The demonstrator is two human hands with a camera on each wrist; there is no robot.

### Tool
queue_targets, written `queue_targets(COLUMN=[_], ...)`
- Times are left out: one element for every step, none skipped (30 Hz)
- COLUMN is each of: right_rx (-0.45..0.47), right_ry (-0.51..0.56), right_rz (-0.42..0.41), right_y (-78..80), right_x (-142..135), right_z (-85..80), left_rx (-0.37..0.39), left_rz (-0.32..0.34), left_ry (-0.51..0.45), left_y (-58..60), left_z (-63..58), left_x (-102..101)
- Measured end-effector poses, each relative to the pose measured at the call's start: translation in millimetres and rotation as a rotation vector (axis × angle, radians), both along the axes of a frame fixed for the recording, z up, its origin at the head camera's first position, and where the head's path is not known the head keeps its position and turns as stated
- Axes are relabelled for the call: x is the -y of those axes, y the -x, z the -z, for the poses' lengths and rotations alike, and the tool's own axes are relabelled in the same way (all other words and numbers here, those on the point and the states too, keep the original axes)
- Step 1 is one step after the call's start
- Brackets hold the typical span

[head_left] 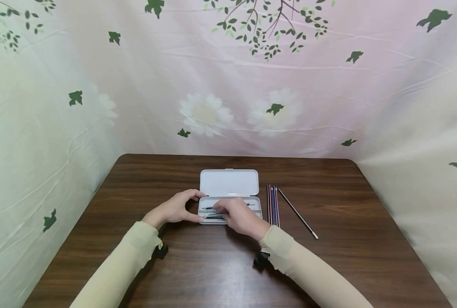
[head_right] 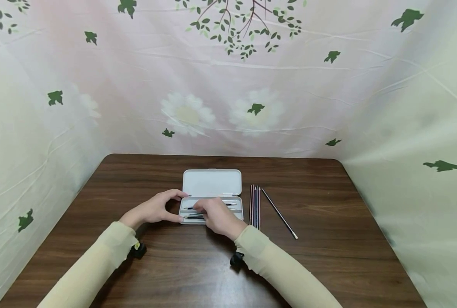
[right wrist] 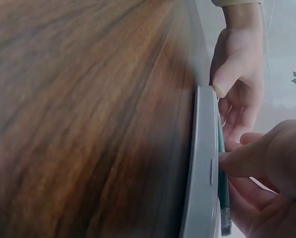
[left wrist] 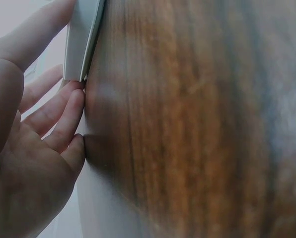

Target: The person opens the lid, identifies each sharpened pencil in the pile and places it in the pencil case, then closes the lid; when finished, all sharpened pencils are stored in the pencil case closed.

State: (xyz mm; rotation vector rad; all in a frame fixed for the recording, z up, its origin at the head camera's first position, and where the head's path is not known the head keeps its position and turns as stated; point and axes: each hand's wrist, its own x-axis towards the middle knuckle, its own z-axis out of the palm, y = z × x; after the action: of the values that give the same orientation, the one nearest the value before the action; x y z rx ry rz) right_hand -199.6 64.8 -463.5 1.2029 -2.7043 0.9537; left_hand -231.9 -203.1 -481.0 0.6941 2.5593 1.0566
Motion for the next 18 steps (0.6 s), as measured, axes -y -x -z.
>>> queue_targets(right_rx=[0.002, 0.002, 0.000, -0.006, -0.017, -0.030, -0.039, -0.051, -0.063, -0.078, -0.089, -0.094, -0.096, -0.104, -0.109, -0.118, -0.125, -0.132], right_ry=[0.000, 0.002, 0.006, 0.008, 0.010, 0.011, 0.008, 0.006, 0.003, 0.001, 0.002, 0.004, 0.011, 0.020, 0.031, 0.041, 0.048, 0.053], right_rz=[0.000, -0.002, -0.004, -0.005, -0.004, -0.003, 0.001, 0.006, 0.012, 0.021, 0.028, 0.035, 0.043, 0.052, 0.061, 0.074, 0.089, 0.111], right_y=[0.1, 0.0, -0.2, -0.5, -0.7, -0.9, -1.0, -1.2, -1.4, -1.3, -1.4, -1.2, -1.2, -0.9, -0.6, -0.3, 0.0, 0.6], right_x=[0.6, 0.8, 0.7, 0.4, -0.5, -2.2, -4.4, -7.4, -11.1, -15.7, -21.0, -27.0, -33.5, -40.6, -48.1, -56.2, -64.5, -73.1], right_z=[0.6, 0.9, 1.0, 0.7, 0.3, 0.2, -0.6, -1.3, -2.3, -2.9, -4.0, -4.8, -6.3, -6.8, -7.5, -7.8, -7.7, -7.3], left_rx=[-0.001, -0.001, -0.002, -0.002, -0.003, -0.005, -0.006, -0.006, -0.007, -0.007, -0.007, -0.008, -0.007, -0.008, -0.008, -0.008, -0.010, -0.011], left_rz=[-0.001, -0.002, -0.002, -0.003, -0.003, -0.002, -0.002, -0.001, 0.000, 0.000, 0.000, 0.001, 0.001, 0.000, 0.000, 0.001, 0.002, 0.004], left_ry=[0.000, 0.000, 0.000, 0.000, 0.000, 0.001, 0.002, 0.003, 0.004, 0.003, 0.003, 0.004, 0.004, 0.006, 0.007, 0.007, 0.009, 0.009], left_y=[0.1, 0.0, 0.1, 0.1, 0.1, 0.1, 0.2, 0.2, 0.2, 0.1, 0.0, -0.1, -0.2, -0.3, -0.4, -0.4, -0.4, -0.4], left_z=[0.4, 0.6, 0.9, 1.2, 1.4, 1.7, 1.8, 1.8, 1.9, 1.7, 1.6, 1.6, 1.5, 1.5, 1.4, 1.3, 1.3, 1.3], left_x=[-0.2, -0.3, -0.4, -0.6, -0.6, -0.8, -0.9, -1.0, -1.0, -0.9, -0.8, -0.7, -0.6, -0.6, -0.5, -0.6, -0.7, -0.9])
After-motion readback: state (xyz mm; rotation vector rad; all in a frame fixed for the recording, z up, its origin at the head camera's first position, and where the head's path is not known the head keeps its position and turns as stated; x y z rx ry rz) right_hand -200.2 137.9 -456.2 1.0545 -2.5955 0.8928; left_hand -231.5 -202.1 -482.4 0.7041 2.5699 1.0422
